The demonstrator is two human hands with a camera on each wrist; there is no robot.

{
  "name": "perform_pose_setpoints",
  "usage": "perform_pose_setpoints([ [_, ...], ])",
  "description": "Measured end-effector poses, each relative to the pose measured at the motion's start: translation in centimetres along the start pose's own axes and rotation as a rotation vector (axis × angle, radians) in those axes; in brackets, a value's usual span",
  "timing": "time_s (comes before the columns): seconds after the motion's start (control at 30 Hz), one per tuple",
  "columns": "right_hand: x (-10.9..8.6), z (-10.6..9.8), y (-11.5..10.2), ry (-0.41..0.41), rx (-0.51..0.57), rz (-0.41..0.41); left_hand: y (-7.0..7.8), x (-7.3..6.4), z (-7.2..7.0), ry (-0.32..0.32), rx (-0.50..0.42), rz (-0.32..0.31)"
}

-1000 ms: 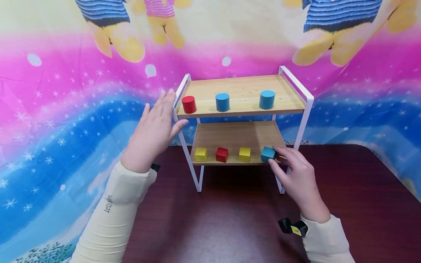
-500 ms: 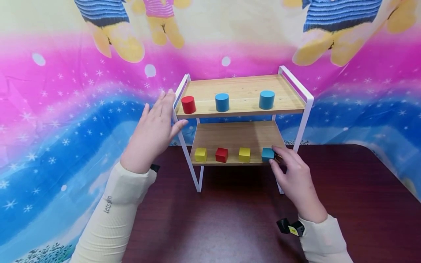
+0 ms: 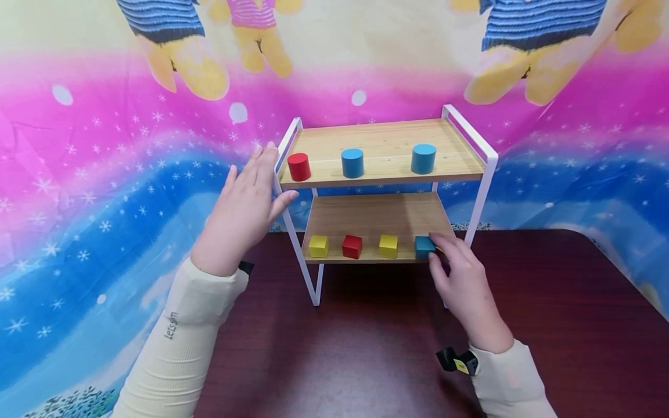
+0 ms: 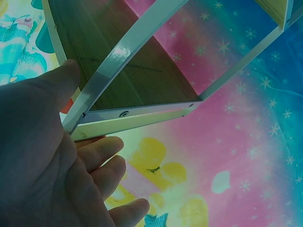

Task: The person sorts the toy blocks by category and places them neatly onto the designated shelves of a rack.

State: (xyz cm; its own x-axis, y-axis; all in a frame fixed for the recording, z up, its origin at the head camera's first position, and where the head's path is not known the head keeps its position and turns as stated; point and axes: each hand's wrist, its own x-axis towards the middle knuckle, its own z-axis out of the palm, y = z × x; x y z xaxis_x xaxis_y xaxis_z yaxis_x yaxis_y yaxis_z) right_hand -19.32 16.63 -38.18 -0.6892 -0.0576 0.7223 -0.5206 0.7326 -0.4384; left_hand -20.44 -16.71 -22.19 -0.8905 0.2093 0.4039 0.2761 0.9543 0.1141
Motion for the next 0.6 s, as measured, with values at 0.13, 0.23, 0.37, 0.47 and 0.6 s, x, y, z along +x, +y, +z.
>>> perform_pose_setpoints([
  [0.13,-0.02,0.21,0.08,0.010,-0.006,-0.008,-0.01,-0.02,0.01,-0.001,0.000,-0.001],
  [0.23,-0.06,0.22,0.09,0.007,-0.007,-0.002,0.04,-0.01,-0.03,-0.002,0.002,-0.001],
  [0.37,-0.08,0.16,-0.01,0.000,-0.007,0.008,0.07,-0.04,-0.07,-0.004,0.001,-0.002],
  [0.47,-0.04,0.02,-0.14,-0.005,-0.007,0.011,0.04,-0.06,-0.07,-0.005,0.002,-0.001],
  [0.6,0.06,-0.28,-0.32,-0.001,-0.009,0.004,0.02,-0.05,-0.03,-0.004,0.003,0.000],
])
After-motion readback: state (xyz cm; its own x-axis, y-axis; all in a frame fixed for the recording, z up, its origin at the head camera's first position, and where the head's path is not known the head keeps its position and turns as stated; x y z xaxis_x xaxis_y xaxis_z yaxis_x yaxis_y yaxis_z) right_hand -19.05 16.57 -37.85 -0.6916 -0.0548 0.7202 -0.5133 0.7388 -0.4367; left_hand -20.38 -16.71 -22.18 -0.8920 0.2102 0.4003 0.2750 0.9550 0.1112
